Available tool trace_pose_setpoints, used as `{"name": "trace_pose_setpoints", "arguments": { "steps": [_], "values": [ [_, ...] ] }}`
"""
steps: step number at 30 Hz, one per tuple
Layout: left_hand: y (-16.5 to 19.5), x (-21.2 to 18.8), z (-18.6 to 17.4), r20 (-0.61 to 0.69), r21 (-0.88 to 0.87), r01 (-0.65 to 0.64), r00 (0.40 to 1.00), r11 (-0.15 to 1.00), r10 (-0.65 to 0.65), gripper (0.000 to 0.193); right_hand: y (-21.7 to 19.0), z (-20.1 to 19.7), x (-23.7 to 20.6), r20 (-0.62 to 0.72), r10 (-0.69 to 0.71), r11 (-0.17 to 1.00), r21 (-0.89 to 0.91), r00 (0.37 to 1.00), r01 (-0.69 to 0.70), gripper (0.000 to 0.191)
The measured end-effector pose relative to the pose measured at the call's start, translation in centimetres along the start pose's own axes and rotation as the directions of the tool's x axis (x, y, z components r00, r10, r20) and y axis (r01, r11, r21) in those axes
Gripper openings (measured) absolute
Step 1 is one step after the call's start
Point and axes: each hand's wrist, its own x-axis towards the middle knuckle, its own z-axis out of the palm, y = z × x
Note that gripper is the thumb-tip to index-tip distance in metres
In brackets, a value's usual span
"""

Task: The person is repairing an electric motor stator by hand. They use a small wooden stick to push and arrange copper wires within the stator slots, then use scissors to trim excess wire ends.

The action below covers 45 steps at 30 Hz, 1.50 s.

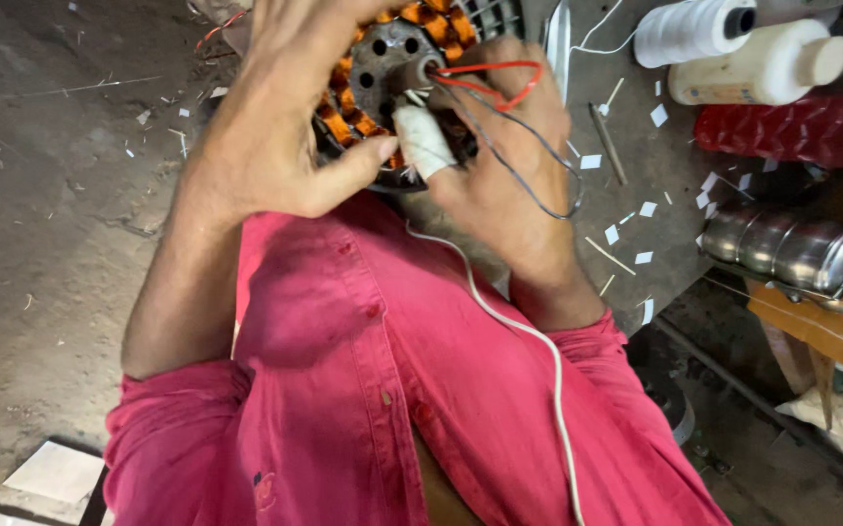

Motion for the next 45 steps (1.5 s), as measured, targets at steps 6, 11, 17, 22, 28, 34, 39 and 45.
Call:
{"name": "trace_pose_setpoints", "arguments": {
  "steps": [6,11,17,22,28,34,39,45],
  "values": [
    [-0.1,-1.6,2.4,-0.077,0.145,0.149,0.987,0.978,-0.139,0.049,3.1,-1.5,1.9,0.143,0.12,0.912,0.375,0.982,-0.166,0.028],
    [0.3,-0.7,2.8,-0.101,0.208,0.118,0.99,0.971,-0.099,0.029,5.5,2.4,-0.2,-0.086,0.108,0.914,0.401,0.99,-0.065,0.044],
    [-2.2,4.1,0.6,0.39,-0.027,0.294,0.883,0.955,-0.26,0.037,5.6,3.7,-5.7,-0.165,0.31,0.868,0.452,0.937,-0.207,0.055],
    [0.4,0.9,0.0,0.063,0.263,0.165,0.98,0.951,-0.187,0.038,5.6,2.5,-5.4,-0.15,0.344,0.813,0.541,0.927,-0.215,0.055],
    [4.6,-1.7,3.8,-0.142,0.14,0.389,0.918,0.91,-0.371,0.058,7.3,3.0,-1.9,-0.171,0.17,0.904,0.419,0.97,-0.084,0.064],
    [1.0,-0.2,2.5,-0.109,0.107,0.238,0.968,0.965,-0.227,0.033,3.7,3.6,-4.7,-0.308,0.236,0.938,0.319,0.922,-0.134,0.057],
    [2.1,-1.0,2.3,-0.112,0.159,0.289,0.955,0.944,-0.273,0.026,4.5,3.6,-5.7,-0.358,0.192,0.913,0.406,0.914,-0.032,0.041],
    [3.1,0.3,3.5,-0.136,0.175,0.356,0.932,0.918,-0.336,0.018,5.8,4.1,-4.8,-0.263,0.106,0.964,0.264,0.959,-0.035,0.048]
  ]
}}
